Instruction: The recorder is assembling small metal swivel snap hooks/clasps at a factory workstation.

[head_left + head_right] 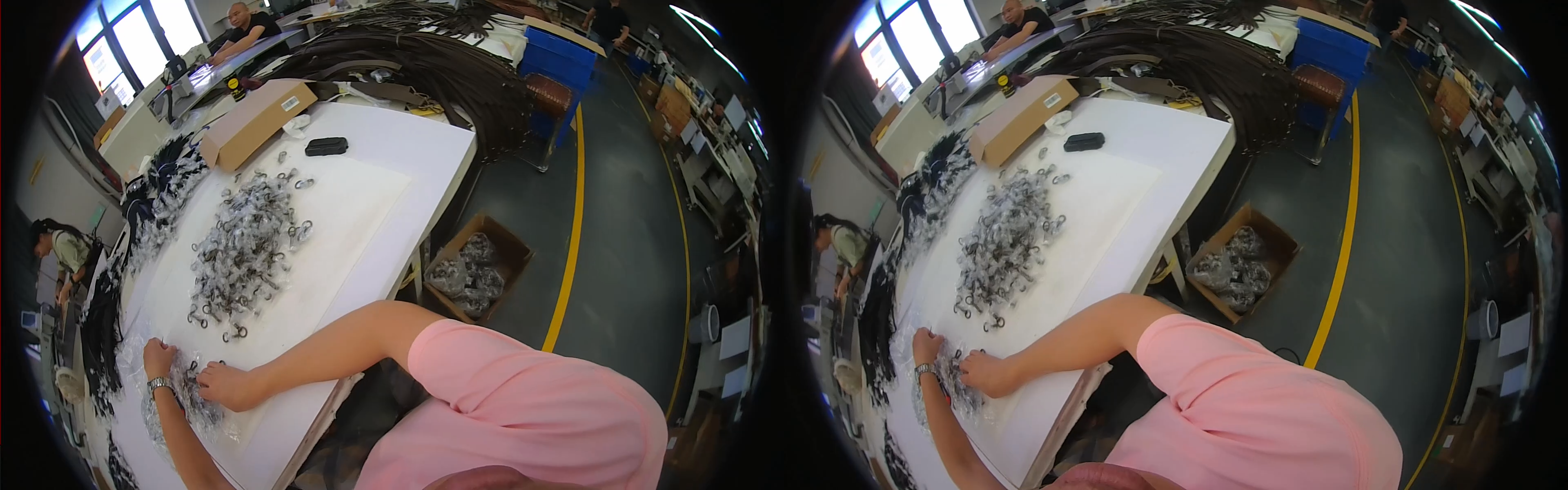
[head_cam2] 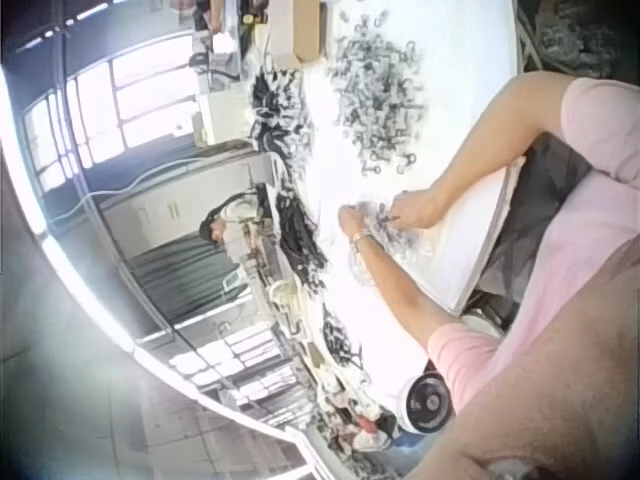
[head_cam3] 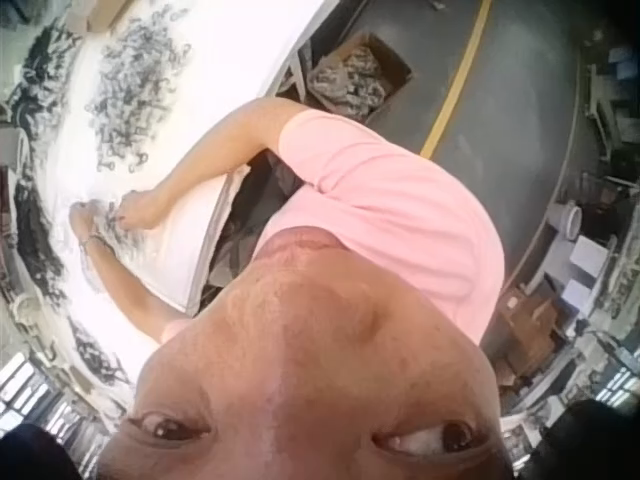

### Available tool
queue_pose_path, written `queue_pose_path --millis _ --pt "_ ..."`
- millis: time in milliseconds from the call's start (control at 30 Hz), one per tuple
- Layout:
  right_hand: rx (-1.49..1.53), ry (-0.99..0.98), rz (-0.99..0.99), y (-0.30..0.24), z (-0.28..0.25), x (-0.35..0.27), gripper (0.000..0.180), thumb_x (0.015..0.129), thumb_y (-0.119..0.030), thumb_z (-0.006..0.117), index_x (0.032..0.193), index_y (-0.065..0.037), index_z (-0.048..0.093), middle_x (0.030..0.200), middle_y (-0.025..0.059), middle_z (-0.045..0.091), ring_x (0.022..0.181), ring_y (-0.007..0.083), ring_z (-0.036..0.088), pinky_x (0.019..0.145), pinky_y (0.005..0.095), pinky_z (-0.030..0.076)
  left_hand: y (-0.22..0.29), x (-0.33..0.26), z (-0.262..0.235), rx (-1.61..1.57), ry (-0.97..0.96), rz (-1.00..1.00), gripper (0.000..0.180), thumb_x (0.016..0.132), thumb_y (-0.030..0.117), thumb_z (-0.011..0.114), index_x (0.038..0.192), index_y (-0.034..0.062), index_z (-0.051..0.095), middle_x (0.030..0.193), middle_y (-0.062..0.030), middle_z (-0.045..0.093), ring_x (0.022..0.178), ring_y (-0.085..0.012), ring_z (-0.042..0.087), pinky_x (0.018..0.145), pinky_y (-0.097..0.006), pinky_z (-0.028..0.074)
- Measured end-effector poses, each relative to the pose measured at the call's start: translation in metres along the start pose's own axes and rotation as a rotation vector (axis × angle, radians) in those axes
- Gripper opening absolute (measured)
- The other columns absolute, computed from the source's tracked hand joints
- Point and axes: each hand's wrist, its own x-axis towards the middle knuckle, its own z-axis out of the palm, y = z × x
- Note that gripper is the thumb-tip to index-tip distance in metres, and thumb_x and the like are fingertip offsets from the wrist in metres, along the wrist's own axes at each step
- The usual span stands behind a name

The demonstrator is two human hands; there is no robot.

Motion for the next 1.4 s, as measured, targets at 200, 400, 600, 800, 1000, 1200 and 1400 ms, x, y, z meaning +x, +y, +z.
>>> queue_pose_path --millis 200,400,600,800,1000,1200,1400 --pt "-0.023 -0.049 -0.052 -0.003 0.008 0.010 0.027 0.078 -0.010 0.065 0.103 0.002 0.065 0.116 0.0241 0.058 0.117 0.0376 0.053 0.106 0.0456 0.036 -0.026 0.012 0.017 0.111 -0.022 0.030 0.013 0.071 0.006 0.071 0.075 -0.0025 0.062 0.081 -0.0246 0.068 0.080 -0.0436 0.068 0.073 -0.050 0.054" --pt "-0.033 0.002 -0.046 0.010 0.007 0.003 0.029 0.076 -0.011 0.066 0.103 0.001 0.066 0.113 0.0230 0.057 0.115 0.0376 0.053 0.103 0.0456 0.037 -0.001 0.016 0.023 0.227 0.082 0.173 0.010 0.071 0.001 0.069 0.075 -0.0002 0.061 0.078 -0.0224 0.065 0.079 -0.0435 0.065 0.071 -0.051 0.052" --pt "-0.042 -0.026 -0.024 0.000 0.010 0.009 0.029 0.076 -0.011 0.067 0.104 0.000 0.066 0.116 0.0213 0.057 0.118 0.0360 0.052 0.105 0.0458 0.035 -0.017 0.017 0.020 0.306 0.054 0.158 0.014 0.071 0.003 0.072 0.081 -0.0006 0.062 0.086 -0.0237 0.067 0.084 -0.0429 0.067 0.073 -0.051 0.053" --pt "-0.042 -0.022 -0.018 0.002 0.009 0.006 0.030 0.077 -0.012 0.068 0.106 -0.001 0.066 0.118 0.0206 0.057 0.122 0.0345 0.052 0.109 0.0461 0.033 -0.014 0.032 0.030 0.389 0.008 0.143 0.018 0.073 0.005 0.070 0.090 -0.0001 0.064 0.096 -0.0232 0.069 0.090 -0.0440 0.068 0.079 -0.049 0.056" --pt "0.008 -0.062 0.004 0.003 0.004 0.005 0.034 0.077 -0.010 0.066 0.109 0.001 0.065 0.123 0.0229 0.056 0.125 0.0380 0.049 0.110 0.0478 0.033 -0.012 0.030 0.028 0.412 0.075 0.115 0.014 0.076 0.005 0.067 0.089 0.0012 0.064 0.093 -0.0227 0.069 0.088 -0.0438 0.068 0.079 -0.051 0.056" --pt "0.078 0.241 -0.119 -0.018 -0.007 0.003 0.046 0.072 -0.002 0.067 0.118 -0.001 0.062 0.130 0.0203 0.053 0.131 0.0409 0.046 0.111 0.0511 0.033 -0.019 -0.012 -0.041 0.246 0.340 0.048 0.010 0.077 0.005 0.063 0.079 -0.0035 0.059 0.076 -0.0212 0.063 0.075 -0.0370 0.065 0.068 -0.050 0.049" --pt "0.180 0.662 -0.052 -0.007 -0.072 0.020 0.047 0.077 -0.007 0.072 0.121 -0.001 0.059 0.134 0.0199 0.053 0.131 0.0387 0.048 0.108 0.0500 0.039 0.071 -0.098 -0.113 -0.669 -0.095 -0.052 0.009 0.086 0.005 0.064 0.080 0.0031 0.058 0.069 0.0006 0.059 0.048 -0.0054 0.041 0.043 -0.027 0.032"
